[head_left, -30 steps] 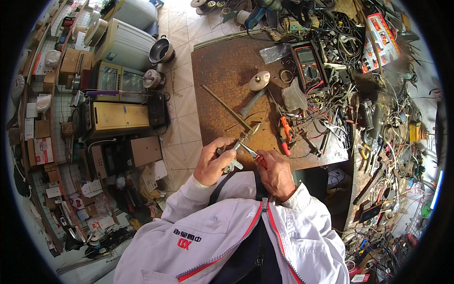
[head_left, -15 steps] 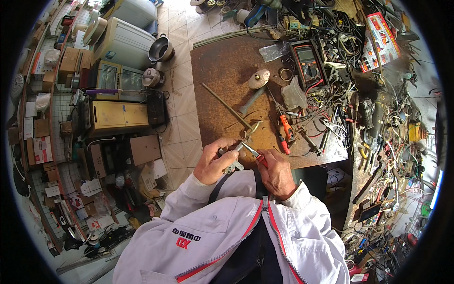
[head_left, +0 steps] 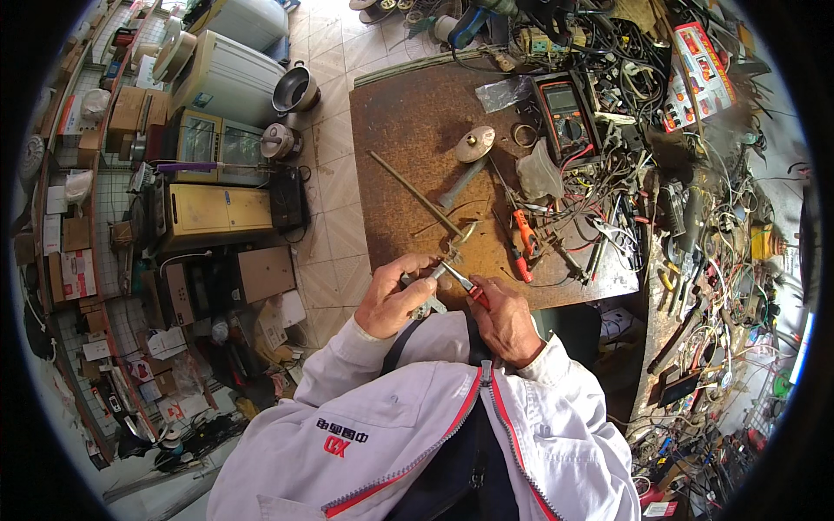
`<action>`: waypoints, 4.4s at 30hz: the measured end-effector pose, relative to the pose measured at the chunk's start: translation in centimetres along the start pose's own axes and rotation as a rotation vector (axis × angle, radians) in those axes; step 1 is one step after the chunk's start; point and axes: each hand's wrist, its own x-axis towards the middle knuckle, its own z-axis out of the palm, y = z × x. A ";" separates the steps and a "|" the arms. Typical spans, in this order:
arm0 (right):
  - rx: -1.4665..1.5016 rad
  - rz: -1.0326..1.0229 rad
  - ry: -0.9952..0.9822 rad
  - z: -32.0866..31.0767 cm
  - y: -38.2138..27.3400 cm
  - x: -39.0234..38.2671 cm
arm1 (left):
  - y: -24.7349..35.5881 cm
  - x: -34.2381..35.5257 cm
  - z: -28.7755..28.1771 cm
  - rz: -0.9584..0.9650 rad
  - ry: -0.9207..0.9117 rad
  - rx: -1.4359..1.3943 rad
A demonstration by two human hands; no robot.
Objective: The person uses pliers and a screwdriver to disassemble and adjust a small electrical component on a cluttered workbench. They retrieve a wrench from a nearby bin and continue manipulating the component and wires.
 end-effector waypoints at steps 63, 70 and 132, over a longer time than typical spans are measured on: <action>0.019 0.281 -0.101 2.9 2.4 -3.7 | -6.4 -1.4 3.3 0.316 0.167 0.124; 0.045 0.259 -0.079 3.0 2.3 -3.8 | -5.3 -1.9 3.5 0.091 0.130 -0.111; -0.066 0.391 -0.001 1.3 2.3 -0.6 | -6.0 1.8 0.2 -0.175 -0.120 -0.461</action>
